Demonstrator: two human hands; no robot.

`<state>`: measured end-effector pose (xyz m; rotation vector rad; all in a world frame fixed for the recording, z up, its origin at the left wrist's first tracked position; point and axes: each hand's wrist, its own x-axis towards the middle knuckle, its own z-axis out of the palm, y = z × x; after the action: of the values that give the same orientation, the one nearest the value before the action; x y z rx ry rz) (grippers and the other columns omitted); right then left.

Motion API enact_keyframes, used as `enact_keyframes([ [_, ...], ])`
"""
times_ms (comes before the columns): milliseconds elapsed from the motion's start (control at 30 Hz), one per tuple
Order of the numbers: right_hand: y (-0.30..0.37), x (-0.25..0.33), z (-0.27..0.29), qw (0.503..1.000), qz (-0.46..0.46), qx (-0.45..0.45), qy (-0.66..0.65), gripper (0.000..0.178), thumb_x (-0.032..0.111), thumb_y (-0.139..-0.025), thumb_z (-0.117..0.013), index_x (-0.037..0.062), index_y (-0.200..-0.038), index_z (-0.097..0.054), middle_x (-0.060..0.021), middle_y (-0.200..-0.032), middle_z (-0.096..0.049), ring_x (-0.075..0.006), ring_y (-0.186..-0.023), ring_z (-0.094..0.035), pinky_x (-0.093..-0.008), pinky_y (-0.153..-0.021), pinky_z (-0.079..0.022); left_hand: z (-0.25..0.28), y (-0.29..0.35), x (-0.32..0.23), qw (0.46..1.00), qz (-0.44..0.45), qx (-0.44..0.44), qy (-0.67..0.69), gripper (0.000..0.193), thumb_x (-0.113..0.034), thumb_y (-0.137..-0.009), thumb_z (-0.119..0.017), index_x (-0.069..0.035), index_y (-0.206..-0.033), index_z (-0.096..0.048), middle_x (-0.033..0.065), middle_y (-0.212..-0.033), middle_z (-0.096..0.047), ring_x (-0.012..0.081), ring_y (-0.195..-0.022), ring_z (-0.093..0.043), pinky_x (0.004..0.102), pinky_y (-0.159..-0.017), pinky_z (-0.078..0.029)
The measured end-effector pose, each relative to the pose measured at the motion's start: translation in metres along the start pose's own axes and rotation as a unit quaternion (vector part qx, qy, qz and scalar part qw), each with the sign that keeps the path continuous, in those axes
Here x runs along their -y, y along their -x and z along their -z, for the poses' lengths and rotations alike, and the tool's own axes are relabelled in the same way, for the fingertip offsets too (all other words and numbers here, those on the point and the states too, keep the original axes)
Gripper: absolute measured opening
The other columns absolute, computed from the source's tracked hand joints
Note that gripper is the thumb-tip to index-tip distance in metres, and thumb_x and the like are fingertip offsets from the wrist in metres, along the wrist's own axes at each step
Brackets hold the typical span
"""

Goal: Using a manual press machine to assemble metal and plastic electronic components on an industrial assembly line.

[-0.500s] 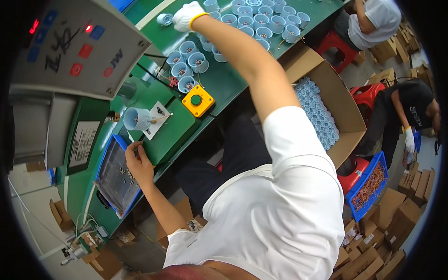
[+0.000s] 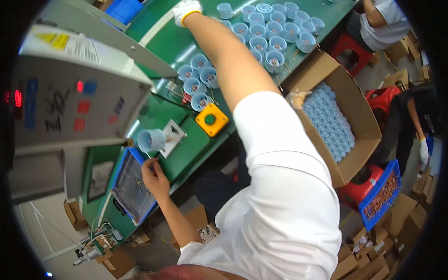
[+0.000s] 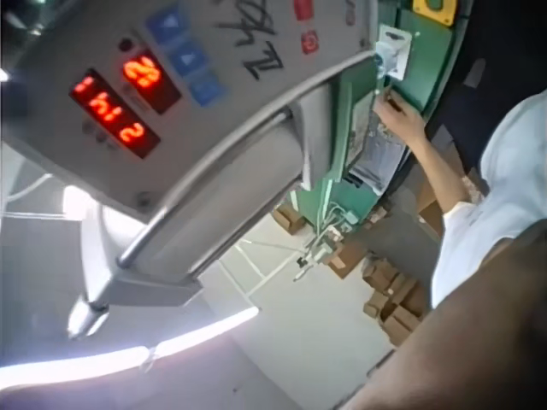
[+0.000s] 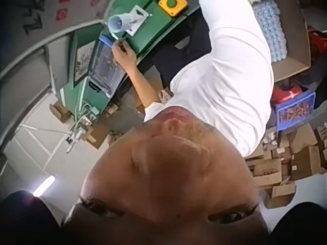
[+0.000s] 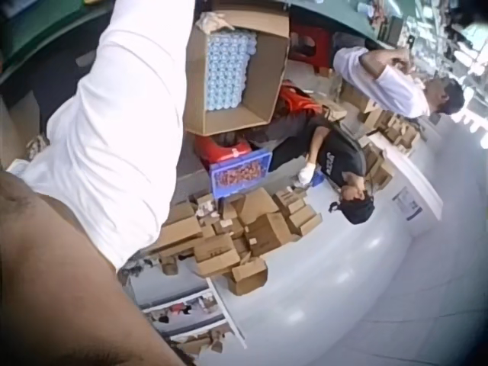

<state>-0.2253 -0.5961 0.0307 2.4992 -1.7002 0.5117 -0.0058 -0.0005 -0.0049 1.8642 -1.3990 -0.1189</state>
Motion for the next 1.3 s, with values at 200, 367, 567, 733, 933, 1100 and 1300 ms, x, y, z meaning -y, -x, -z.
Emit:
enact_keyframes([
  [200, -0.059, -0.083, -0.042, 0.961, -0.264, 0.055, -0.066, 0.053, 0.032, -0.101, -0.065, 0.0232, -0.154, -0.062, -0.0143, -0.165, -0.057, -0.0319, -0.142, -0.066, -0.0524, -0.109, -0.058, -0.007, 0.0, -0.001, 0.999, -0.041, -0.003, -0.033, 0.008, -0.003, -0.109, -0.064, 0.0, -0.113, -0.069, 0.0061, -0.097, -0.068, 0.01, -0.073, -0.056, 0.0256, -0.06, -0.043],
  [367, -0.055, -0.012, -0.031, 0.979, -0.137, 0.153, -0.019, 0.05, 0.027, -0.101, -0.064, 0.0185, -0.15, -0.065, -0.0162, -0.154, -0.066, -0.0347, -0.139, -0.068, -0.0531, -0.107, -0.06, 0.013, 0.014, 0.002, 0.991, -0.059, -0.018, -0.119, 0.006, -0.003, -0.108, -0.063, 0.002, -0.109, -0.067, 0.0078, -0.093, -0.062, 0.0117, -0.071, -0.054, 0.0274, -0.058, -0.041],
  [567, -0.043, -0.03, -0.017, 0.988, -0.076, 0.089, -0.099, 0.054, 0.039, -0.097, -0.066, 0.0135, -0.144, -0.068, -0.0199, -0.136, -0.076, -0.0382, -0.125, -0.073, -0.0513, -0.105, -0.06, 0.012, 0.011, -0.005, 0.979, -0.128, -0.012, -0.157, 0.004, -0.001, -0.105, -0.064, 0.001, -0.106, -0.067, 0.0117, -0.093, -0.064, 0.0197, -0.074, -0.062, 0.0312, -0.059, -0.046],
  [733, 0.002, -0.024, 0.01, 0.983, -0.048, 0.164, -0.058, 0.066, 0.057, -0.095, -0.064, 0.0136, -0.145, -0.067, -0.018, -0.135, -0.077, -0.0344, -0.124, -0.074, -0.0484, -0.108, -0.057, 0.006, 0.006, -0.005, 0.993, -0.069, -0.026, -0.093, 0.006, -0.002, -0.105, -0.066, 0.0, -0.11, -0.069, 0.0131, -0.098, -0.07, 0.0228, -0.079, -0.069, 0.0331, -0.067, -0.053],
  [933, 0.11, 0.0, 0.103, 0.967, 0.006, -0.053, -0.249, 0.041, 0.041, -0.093, -0.07, 0.0089, -0.116, -0.083, -0.0258, -0.116, -0.08, -0.0454, -0.109, -0.077, -0.053, -0.095, -0.061, 0.012, -0.002, -0.007, 0.992, 0.064, -0.022, 0.105, 0.015, -0.01, -0.112, -0.063, 0.003, -0.11, -0.069, 0.0161, -0.095, -0.071, 0.0291, -0.078, -0.063, 0.0374, -0.074, -0.051],
  [1100, 0.317, 0.06, 0.145, 0.885, 0.181, -0.037, -0.426, 0.028, 0.022, -0.103, -0.073, 0.0015, -0.121, -0.078, -0.017, -0.115, -0.08, -0.0342, -0.108, -0.076, -0.0428, -0.098, -0.059, 0.03, -0.02, -0.009, 0.997, -0.035, -0.047, 0.058, 0.016, -0.013, -0.112, -0.065, 0.001, -0.109, -0.071, 0.0139, -0.094, -0.072, 0.0272, -0.075, -0.064, 0.0364, -0.074, -0.053],
  [1300, 0.439, 0.09, 0.105, 0.901, 0.207, -0.124, -0.36, 0.032, 0.013, -0.089, -0.082, 0.0041, -0.119, -0.076, -0.0164, -0.131, -0.076, -0.0402, -0.126, -0.069, -0.0474, -0.11, -0.054, 0.05, -0.087, -0.082, 0.99, -0.142, 0.022, 0.013, 0.028, -0.028, -0.106, -0.078, 0.001, -0.105, -0.079, 0.0102, -0.076, -0.069, 0.0184, -0.066, -0.062, 0.0332, -0.065, -0.052],
])
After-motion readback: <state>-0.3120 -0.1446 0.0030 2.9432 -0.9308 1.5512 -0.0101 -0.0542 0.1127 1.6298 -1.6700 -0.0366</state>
